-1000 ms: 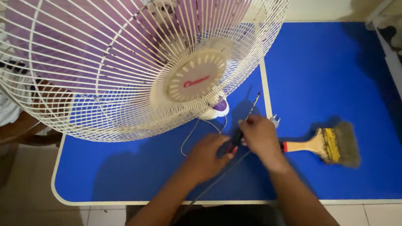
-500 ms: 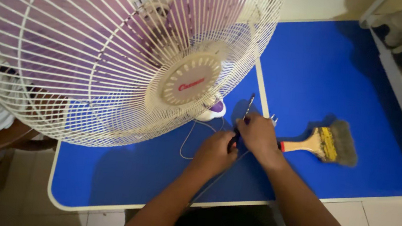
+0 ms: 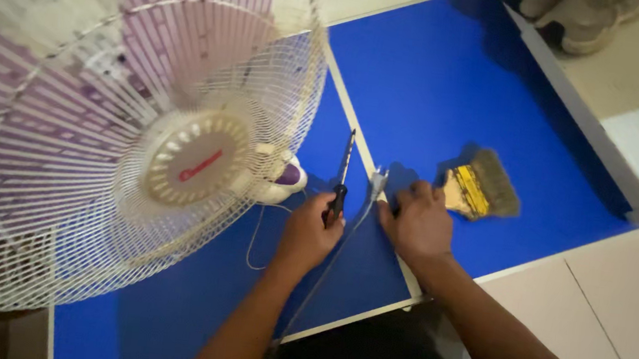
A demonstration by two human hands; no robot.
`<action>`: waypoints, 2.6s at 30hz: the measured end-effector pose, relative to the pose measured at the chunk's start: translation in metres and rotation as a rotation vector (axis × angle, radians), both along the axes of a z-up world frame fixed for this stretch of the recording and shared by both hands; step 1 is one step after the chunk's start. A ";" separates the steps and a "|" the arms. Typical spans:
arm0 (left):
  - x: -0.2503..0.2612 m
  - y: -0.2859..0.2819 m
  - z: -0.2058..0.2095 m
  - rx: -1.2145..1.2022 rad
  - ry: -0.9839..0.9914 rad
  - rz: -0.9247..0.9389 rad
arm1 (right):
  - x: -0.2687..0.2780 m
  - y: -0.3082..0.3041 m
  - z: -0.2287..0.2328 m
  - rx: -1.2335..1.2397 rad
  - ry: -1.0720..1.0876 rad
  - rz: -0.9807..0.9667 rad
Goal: The person assembles a table fan by attaching the front grille to the fan body. They use a screwdriver to tighten screws at the base and repeatedly adjust the grille alignment to secure it in place.
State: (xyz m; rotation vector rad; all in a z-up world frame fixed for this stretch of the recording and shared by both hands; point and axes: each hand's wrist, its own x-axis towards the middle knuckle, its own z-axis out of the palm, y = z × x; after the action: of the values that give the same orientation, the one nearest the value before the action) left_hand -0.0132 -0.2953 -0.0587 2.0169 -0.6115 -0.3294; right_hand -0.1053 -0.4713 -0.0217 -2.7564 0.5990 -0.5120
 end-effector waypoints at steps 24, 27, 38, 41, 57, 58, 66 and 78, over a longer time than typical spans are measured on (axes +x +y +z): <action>0.035 -0.207 -0.020 0.019 -0.223 -0.189 | 0.008 -0.199 -0.080 -0.156 -0.102 0.000; 0.033 -0.219 -0.025 0.022 -0.198 -0.165 | 0.006 -0.215 -0.084 -0.200 -0.114 -0.002; 0.023 -0.228 -0.019 0.045 -0.259 -0.177 | 0.012 -0.216 -0.079 -0.358 -0.152 0.023; 0.017 -0.204 -0.010 0.109 -0.207 -0.231 | 0.014 -0.196 -0.065 -0.260 -0.108 0.099; -0.003 0.067 0.025 0.048 -0.366 0.114 | 0.080 -0.002 -0.017 -0.009 -0.062 0.489; -0.002 0.080 0.026 0.113 -0.318 0.153 | 0.090 0.007 -0.017 0.036 -0.031 0.512; -0.016 0.168 0.020 -0.173 0.316 0.596 | 0.126 0.059 -0.003 0.426 0.174 0.555; 0.014 0.198 -0.035 -1.318 -0.018 0.508 | 0.135 0.095 0.031 0.492 0.282 0.548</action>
State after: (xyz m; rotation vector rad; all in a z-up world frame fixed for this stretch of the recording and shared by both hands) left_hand 0.0007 -0.0975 -0.0941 0.8219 -0.1733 0.3495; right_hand 0.0301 -0.3766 0.0091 -2.3719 -0.0053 0.1377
